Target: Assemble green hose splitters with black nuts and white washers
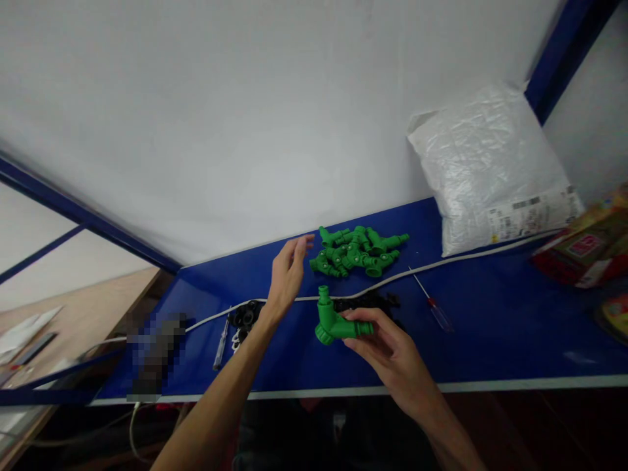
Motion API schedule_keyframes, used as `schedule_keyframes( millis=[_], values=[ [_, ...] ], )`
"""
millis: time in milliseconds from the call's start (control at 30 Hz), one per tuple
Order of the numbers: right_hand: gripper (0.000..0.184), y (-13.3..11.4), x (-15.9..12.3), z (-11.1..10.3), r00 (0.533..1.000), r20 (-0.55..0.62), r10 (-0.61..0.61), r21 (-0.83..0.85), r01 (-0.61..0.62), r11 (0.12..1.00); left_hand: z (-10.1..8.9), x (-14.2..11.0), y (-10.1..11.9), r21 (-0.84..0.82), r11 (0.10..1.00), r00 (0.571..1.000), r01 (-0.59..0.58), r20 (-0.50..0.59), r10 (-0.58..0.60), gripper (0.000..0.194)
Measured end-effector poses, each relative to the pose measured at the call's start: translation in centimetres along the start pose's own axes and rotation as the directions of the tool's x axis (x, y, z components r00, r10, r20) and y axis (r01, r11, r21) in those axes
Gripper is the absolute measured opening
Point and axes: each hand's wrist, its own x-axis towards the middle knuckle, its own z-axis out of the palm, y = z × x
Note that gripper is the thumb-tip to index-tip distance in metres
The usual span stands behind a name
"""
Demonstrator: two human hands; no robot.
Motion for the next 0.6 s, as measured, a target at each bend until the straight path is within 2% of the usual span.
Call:
schedule_keyframes(
  millis=[33,100,167,233,333,467,600],
  values=[
    [0.022,0.0,0.0,0.0,1.000,-0.001,-0.003,0.025,0.003,1.000,-0.9,-2.2,0.3,-0.123,0.990,0.997,0.062,-0.031,-0.066,0.050],
    [0.021,0.0,0.0,-0.1,1.000,-0.009,-0.006,0.051,0.007,0.999,-2.2,-6.8,0.5,-0.295,0.931,0.975,0.213,-0.004,-0.224,0.045],
    [0.021,-0.1,0.0,-0.3,1.000,-0.010,-0.003,0.048,0.004,0.999,-2.7,-10.6,0.2,-0.354,0.876,0.944,0.328,0.077,-0.322,0.041],
    [0.023,-0.1,0.0,-0.5,1.000,-0.003,0.005,0.030,-0.005,1.000,-2.6,-12.8,-0.2,-0.406,0.828,0.921,0.386,0.122,-0.369,0.038],
    [0.027,-0.1,-0.3,0.1,0.999,0.015,0.038,0.041,-0.039,0.998,-2.4,-13.5,-0.4,-0.509,0.770,0.921,0.385,0.162,-0.354,0.042],
    [0.038,0.5,-0.2,2.6,0.993,0.026,0.116,0.263,-0.119,0.958,-2.9,-13.2,-0.5,-0.643,0.692,0.944,0.329,0.203,-0.260,0.060],
    [0.048,1.8,0.8,5.3,0.984,-0.053,0.171,0.369,-0.140,0.919,-3.1,-13.4,-1.2,-0.638,0.685,0.934,0.352,0.285,-0.215,0.053]
  ],
)
